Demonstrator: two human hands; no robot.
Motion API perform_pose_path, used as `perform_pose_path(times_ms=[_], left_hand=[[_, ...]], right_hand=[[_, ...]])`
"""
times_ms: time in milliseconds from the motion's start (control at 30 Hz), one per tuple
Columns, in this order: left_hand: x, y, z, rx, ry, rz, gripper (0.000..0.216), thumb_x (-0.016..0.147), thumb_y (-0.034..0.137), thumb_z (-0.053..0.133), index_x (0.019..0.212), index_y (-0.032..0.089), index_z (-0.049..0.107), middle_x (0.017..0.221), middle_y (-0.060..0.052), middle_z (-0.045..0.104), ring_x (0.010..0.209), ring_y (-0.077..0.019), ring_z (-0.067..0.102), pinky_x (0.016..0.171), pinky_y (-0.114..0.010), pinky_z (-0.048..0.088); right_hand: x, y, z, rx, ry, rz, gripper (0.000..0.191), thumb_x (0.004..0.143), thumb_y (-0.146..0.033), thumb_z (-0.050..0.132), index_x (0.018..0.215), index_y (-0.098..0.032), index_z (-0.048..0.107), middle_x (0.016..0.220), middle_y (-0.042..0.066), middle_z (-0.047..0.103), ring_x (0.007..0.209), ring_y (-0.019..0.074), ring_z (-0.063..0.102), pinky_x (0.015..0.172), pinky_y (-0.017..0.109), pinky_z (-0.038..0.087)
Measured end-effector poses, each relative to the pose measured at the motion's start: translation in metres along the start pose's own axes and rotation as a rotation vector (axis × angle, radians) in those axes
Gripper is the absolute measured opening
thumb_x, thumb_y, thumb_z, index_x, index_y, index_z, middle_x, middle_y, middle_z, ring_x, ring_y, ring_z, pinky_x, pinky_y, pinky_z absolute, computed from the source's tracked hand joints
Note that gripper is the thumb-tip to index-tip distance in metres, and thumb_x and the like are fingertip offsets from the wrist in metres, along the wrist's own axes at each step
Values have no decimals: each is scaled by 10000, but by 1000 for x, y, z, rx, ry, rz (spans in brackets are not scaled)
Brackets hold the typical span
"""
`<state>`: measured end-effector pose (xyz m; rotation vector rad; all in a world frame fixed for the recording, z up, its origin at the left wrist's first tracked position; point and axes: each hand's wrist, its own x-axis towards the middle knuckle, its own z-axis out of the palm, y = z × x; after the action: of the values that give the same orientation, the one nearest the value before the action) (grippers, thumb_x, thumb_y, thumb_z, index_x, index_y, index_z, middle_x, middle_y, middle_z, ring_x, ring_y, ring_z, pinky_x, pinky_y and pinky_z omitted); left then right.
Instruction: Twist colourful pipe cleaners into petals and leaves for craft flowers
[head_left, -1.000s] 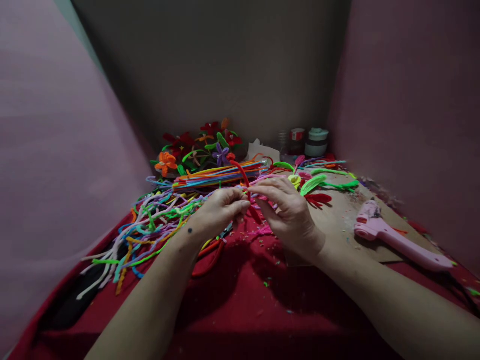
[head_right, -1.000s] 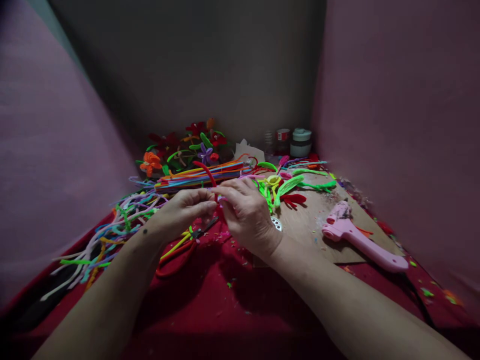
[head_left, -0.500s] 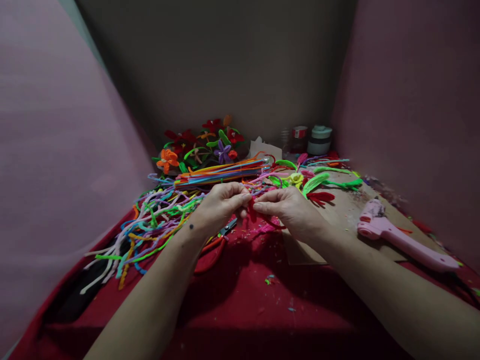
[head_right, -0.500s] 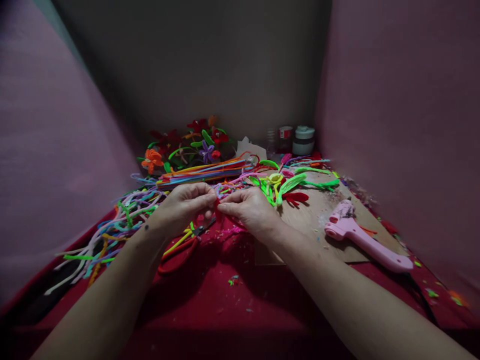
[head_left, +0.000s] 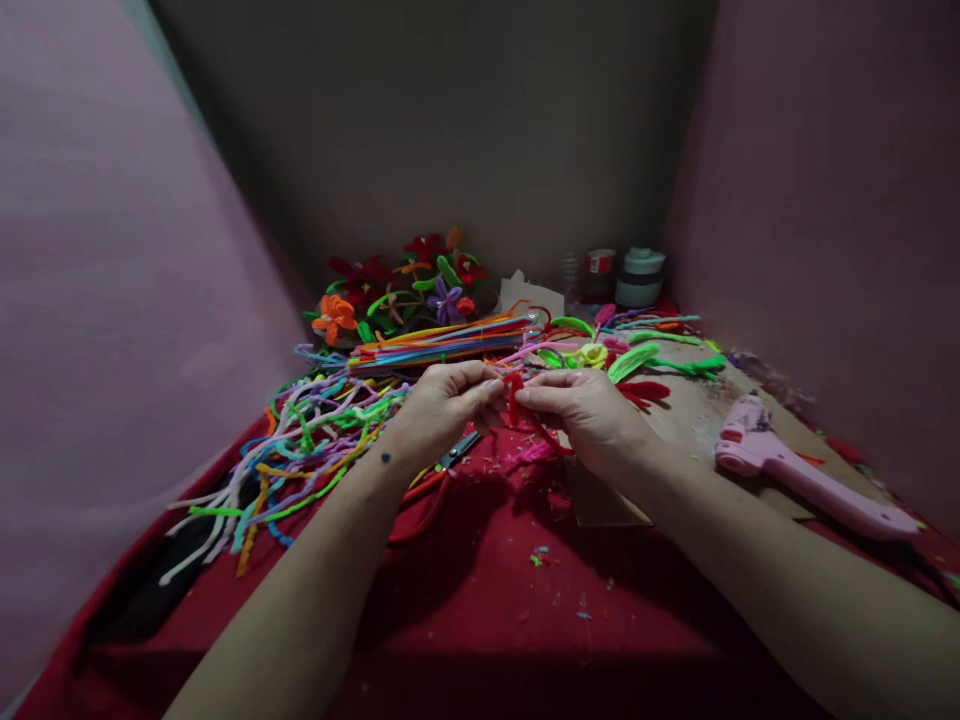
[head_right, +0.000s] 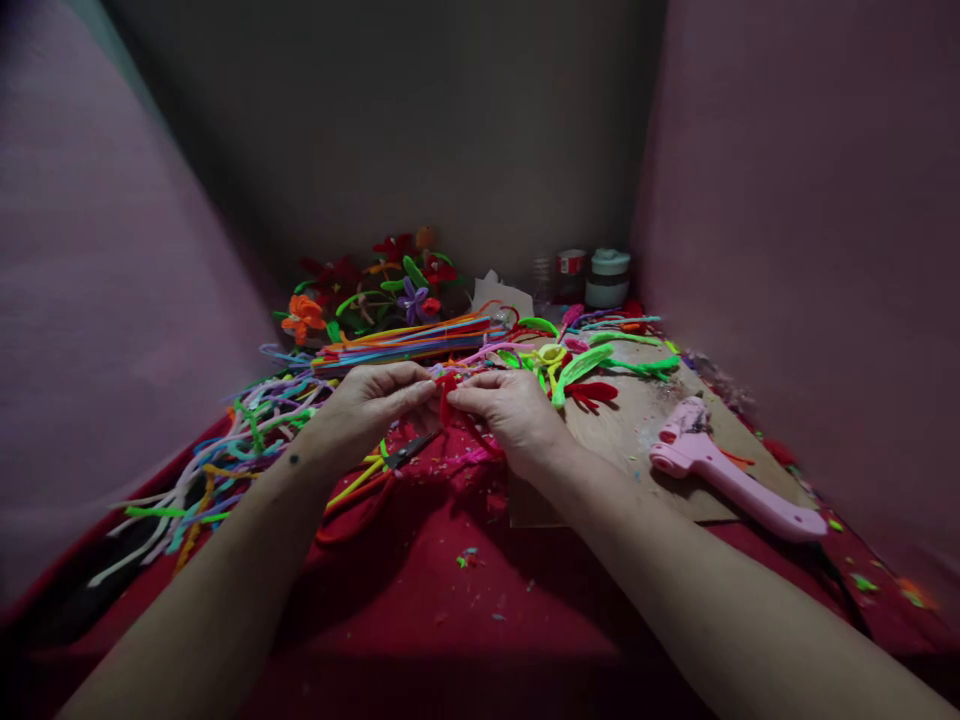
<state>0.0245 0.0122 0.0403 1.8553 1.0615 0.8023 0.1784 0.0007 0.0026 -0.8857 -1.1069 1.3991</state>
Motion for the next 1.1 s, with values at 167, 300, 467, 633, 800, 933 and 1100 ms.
perform_pose_path(times_ms=[167,300,467,633,800,933,1100], left_hand=[[0,-2,8,-58,-84,-134,165,793,275,503,736,127,549,584,-12,618,457,-110,576,425,-205,450],[0,-4,12,-123,-145,-176,206,778,329,528,731,128,538,613,-34,631,483,-140,607,439,-234,477],[-1,-1,9,-43,-220,-160,236,735,327,585,633,115,581,588,-21,599,529,-107,559,537,-227,452],[-1,0,-1,75,-224,-97,236,711,287,614,551,121,564,470,52,434,437,-45,357,428,-184,264],[-2,-3,-1,-106,-117,-105,158,710,253,624,638,121,576,518,21,535,421,-58,438,414,-181,322],[-4,0,6,-239,40,-40,137,675,235,672,703,131,587,550,23,574,438,-65,496,428,-173,380],[-7,5,10,-248,166,13,161,681,249,672,658,125,572,558,10,591,430,-77,518,395,-173,386]], right_hand=[[4,5,0,157,68,34,103,538,-198,676,578,-142,598,475,-42,517,423,63,384,445,233,245],[5,7,0,187,89,-6,97,560,-188,649,545,-150,560,447,-54,470,408,63,356,419,236,208],[8,9,-2,178,147,-56,170,579,-182,626,479,-155,491,423,-57,423,397,56,332,416,234,215],[12,12,-5,155,189,-81,130,595,-188,623,545,-154,508,448,-67,417,400,50,329,417,223,217],[11,12,-4,55,226,-130,111,609,-149,583,547,-161,493,435,-78,395,393,49,311,414,223,213],[8,12,-3,-45,230,-191,76,607,-137,569,571,-158,505,489,-69,438,444,57,355,450,224,249],[7,14,-2,-102,203,-203,75,608,-154,567,576,-165,500,484,-72,428,446,62,338,449,226,240]])
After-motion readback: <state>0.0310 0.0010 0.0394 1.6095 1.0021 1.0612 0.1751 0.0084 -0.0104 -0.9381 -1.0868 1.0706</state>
